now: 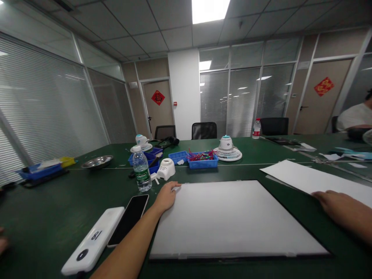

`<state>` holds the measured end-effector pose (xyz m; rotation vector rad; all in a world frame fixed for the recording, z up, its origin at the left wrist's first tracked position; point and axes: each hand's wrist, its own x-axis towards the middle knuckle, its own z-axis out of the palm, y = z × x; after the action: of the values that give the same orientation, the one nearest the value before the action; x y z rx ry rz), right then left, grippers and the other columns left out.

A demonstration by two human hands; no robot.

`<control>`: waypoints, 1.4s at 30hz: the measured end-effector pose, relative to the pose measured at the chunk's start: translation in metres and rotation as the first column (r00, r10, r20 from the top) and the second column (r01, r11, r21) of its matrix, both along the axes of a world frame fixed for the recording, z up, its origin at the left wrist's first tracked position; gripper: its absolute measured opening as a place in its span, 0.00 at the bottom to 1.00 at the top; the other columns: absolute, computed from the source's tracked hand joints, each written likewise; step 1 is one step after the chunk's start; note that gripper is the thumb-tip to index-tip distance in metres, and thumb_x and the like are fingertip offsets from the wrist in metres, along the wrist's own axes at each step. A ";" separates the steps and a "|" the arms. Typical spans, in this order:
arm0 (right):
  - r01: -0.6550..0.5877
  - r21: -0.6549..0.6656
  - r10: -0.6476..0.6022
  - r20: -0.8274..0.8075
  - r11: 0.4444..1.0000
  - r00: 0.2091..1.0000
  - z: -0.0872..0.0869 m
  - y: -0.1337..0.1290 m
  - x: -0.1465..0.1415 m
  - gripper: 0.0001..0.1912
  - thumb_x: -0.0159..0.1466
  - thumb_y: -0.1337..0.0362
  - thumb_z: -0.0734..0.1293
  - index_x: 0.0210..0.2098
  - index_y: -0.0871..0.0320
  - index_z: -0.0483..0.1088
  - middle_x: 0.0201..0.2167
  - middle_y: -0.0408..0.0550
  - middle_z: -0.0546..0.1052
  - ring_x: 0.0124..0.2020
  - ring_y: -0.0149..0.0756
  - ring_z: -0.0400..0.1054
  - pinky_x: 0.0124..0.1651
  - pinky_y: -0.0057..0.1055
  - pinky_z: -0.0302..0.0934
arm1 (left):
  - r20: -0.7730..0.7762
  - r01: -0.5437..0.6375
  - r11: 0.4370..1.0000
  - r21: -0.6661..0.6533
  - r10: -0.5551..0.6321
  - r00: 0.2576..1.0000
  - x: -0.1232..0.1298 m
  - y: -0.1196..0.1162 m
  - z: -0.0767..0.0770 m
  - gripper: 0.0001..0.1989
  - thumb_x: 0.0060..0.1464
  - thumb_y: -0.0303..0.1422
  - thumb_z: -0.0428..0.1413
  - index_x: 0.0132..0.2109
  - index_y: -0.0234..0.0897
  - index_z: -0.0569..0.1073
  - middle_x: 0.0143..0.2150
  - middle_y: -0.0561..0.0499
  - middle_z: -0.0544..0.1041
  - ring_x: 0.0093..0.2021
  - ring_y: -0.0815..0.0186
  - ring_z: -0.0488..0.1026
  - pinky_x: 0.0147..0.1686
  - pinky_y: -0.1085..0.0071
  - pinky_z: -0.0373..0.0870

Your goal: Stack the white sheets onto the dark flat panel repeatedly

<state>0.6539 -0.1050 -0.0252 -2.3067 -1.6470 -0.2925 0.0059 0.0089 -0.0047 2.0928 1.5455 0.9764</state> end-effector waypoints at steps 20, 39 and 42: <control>-0.776 -0.018 0.763 0.199 0.630 0.615 0.057 -0.070 -0.249 0.13 0.69 0.57 0.60 0.39 0.50 0.76 0.34 0.48 0.79 0.33 0.40 0.73 0.38 0.37 0.67 | 0.041 0.001 1.000 0.000 -0.001 0.999 0.000 -0.003 0.003 0.18 0.59 0.33 0.51 0.53 0.35 0.77 0.56 0.44 0.78 0.57 0.59 0.73 0.61 0.63 0.62; -0.693 -0.120 0.682 -0.123 0.711 0.721 0.040 -0.063 -0.214 0.30 0.67 0.44 0.60 0.66 0.41 0.59 0.68 0.44 0.59 0.68 0.55 0.53 0.66 0.62 0.50 | 0.017 -0.034 0.999 0.002 0.034 0.999 0.013 -0.009 0.010 0.30 0.49 0.36 0.60 0.60 0.35 0.71 0.62 0.42 0.72 0.62 0.55 0.69 0.63 0.61 0.59; -0.726 -0.104 0.712 -0.141 0.680 0.688 0.044 -0.069 -0.219 0.32 0.67 0.45 0.60 0.68 0.40 0.53 0.71 0.44 0.52 0.69 0.55 0.51 0.67 0.61 0.50 | 0.012 -0.026 1.000 0.003 0.026 1.000 0.014 -0.012 0.012 0.28 0.48 0.33 0.60 0.58 0.36 0.73 0.60 0.43 0.74 0.60 0.56 0.71 0.63 0.61 0.60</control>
<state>0.4351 -0.1738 0.0183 -1.5167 -2.4273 0.1251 0.0197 -0.0026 0.0072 2.0703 1.5700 0.9986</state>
